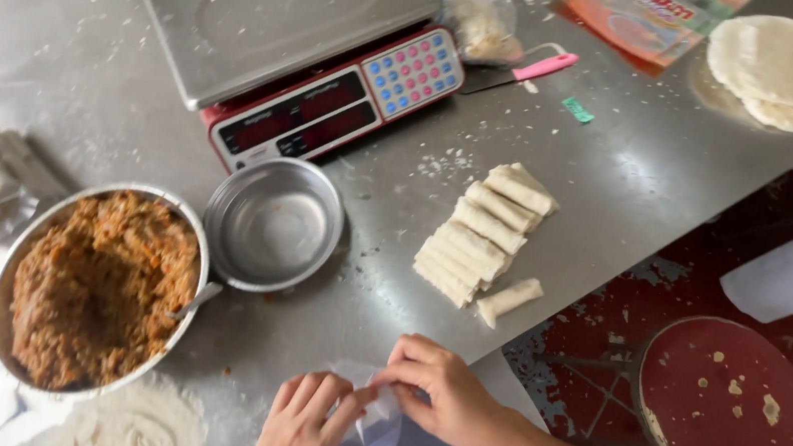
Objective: The person places spring rolls into plastic bags, puts the bags on a scale to weigh them, and seals the bags using tape.
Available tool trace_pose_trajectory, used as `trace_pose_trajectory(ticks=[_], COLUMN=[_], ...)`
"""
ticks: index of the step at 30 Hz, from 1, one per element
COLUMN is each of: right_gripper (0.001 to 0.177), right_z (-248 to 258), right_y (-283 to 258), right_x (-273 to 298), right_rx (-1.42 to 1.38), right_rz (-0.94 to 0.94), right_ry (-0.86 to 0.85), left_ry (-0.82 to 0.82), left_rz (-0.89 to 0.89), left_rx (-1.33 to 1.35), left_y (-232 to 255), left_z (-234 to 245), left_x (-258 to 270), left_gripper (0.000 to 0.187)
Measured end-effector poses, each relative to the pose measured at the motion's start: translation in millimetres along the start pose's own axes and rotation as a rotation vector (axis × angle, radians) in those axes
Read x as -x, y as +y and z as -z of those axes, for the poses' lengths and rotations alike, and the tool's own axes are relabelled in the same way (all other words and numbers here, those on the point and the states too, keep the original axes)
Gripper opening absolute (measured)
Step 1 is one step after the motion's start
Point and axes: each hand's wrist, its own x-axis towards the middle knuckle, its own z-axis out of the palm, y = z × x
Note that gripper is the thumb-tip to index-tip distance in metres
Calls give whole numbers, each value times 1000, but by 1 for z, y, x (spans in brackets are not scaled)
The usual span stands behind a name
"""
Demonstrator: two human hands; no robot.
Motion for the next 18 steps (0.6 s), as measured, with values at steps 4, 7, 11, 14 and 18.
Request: trace_pose_trajectory(ticks=[4,7,11,14,18], right_gripper=[32,36,24,18,24], right_z=[2,-1,1,3,9], right_y=[2,-1,-2,3,-4], right_x=[-1,4,5,8,8], right_rx=[6,-12,-17,131,304], right_rz=[-38,-60,-4,100,347], right_ry=[14,13,-17,-76,13], left_ry=[-237,-292,-266,-319,-295], left_rz=[-36,-16,34,5,-5], left_rx=[-74,-112,135,161,301], left_y=[1,4,3,-1,-4], left_z=[12,19,32,34,44], left_x=[-9,-19,-29,-38,-61], left_gripper=[28,18,9,7,10])
